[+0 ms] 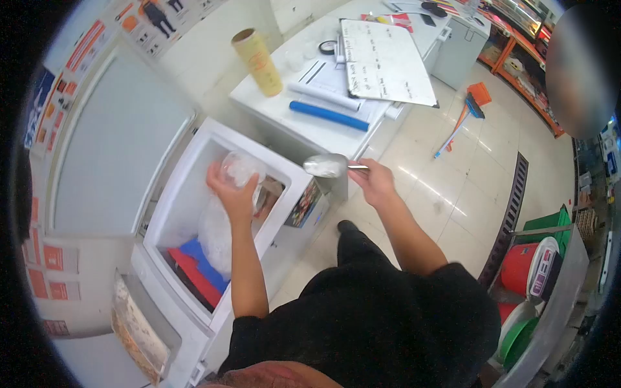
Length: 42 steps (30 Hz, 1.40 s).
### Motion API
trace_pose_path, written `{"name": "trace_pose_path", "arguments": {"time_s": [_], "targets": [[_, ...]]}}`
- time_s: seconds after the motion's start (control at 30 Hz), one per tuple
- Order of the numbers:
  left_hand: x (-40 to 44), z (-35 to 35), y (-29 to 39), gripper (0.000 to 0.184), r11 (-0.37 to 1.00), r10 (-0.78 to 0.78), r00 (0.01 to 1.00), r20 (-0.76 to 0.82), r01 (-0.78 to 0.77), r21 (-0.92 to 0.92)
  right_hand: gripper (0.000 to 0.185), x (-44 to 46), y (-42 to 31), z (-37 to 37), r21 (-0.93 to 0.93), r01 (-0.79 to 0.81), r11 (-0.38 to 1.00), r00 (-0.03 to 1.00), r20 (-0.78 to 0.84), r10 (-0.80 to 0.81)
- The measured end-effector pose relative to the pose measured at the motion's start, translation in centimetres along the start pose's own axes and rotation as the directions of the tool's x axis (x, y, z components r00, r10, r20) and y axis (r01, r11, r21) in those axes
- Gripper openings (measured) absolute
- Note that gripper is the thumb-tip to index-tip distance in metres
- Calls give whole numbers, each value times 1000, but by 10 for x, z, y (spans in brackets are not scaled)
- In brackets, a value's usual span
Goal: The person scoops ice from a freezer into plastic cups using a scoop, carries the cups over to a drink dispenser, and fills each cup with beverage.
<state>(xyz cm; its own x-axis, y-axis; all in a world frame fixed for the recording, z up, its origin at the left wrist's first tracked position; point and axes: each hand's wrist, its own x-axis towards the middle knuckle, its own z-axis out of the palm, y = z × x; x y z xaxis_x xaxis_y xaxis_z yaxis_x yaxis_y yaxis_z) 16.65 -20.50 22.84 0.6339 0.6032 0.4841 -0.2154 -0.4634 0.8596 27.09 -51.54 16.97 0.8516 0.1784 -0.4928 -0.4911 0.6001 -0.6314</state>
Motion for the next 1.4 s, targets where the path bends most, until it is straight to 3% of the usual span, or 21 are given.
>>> {"name": "trace_pose_path", "arguments": {"time_s": [0.1, 0.17, 0.3, 0.43, 0.73, 0.8, 0.93, 1.03, 1.13, 1.23, 1.33, 1.4], "targets": [[39, 94, 18, 101, 974, -225, 956, 186, 226, 16, 27, 7, -51, -57, 48, 101, 994, 988, -124, -94], [68, 161, -19, 100, 995, -53, 975, 214, 32, 98, 27, 18, -81, -89, 77, 175, 981, 963, -220, -155], [124, 276, -73, 101, 991, -93, 993, 76, 85, 107, 24, 58, -145, -149, 79, 287, 955, 914, -320, -249], [187, 344, -111, 103, 966, -83, 996, -11, 83, 246, 22, 87, -200, -168, 92, 355, 930, 846, -455, -278], [228, 455, -155, 104, 929, -153, 969, 196, 73, 362, 17, 149, -258, -182, 101, 370, 924, 836, -471, -283], [225, 465, -160, 106, 927, -166, 971, 174, 94, 362, 17, 159, -265, -174, 100, 359, 928, 843, -462, -276], [220, 463, -146, 115, 896, -233, 957, 174, 142, 420, 17, 182, -273, -152, 95, 318, 943, 882, -396, -257], [202, 439, -129, 113, 919, -104, 979, 175, 27, 393, 19, 202, -275, -126, 57, 262, 963, 920, -315, -232], [161, 384, -97, 99, 981, 7, 994, 110, -28, 192, 21, 226, -268, -86, 5, 180, 984, 965, -197, -175], [95, 298, -100, 84, 972, 116, 993, 19, -118, 203, 22, 253, -243, -37, -49, 84, 995, 991, -104, -88], [14, 203, -92, 67, 933, -50, 967, -252, 135, 334, 23, 281, -201, 5, -172, -100, 980, 988, 97, 118], [-37, 133, -92, 64, 853, -115, 858, -500, 343, 392, 22, 285, -163, 50, -228, -180, 957, 949, 217, 230]]}}
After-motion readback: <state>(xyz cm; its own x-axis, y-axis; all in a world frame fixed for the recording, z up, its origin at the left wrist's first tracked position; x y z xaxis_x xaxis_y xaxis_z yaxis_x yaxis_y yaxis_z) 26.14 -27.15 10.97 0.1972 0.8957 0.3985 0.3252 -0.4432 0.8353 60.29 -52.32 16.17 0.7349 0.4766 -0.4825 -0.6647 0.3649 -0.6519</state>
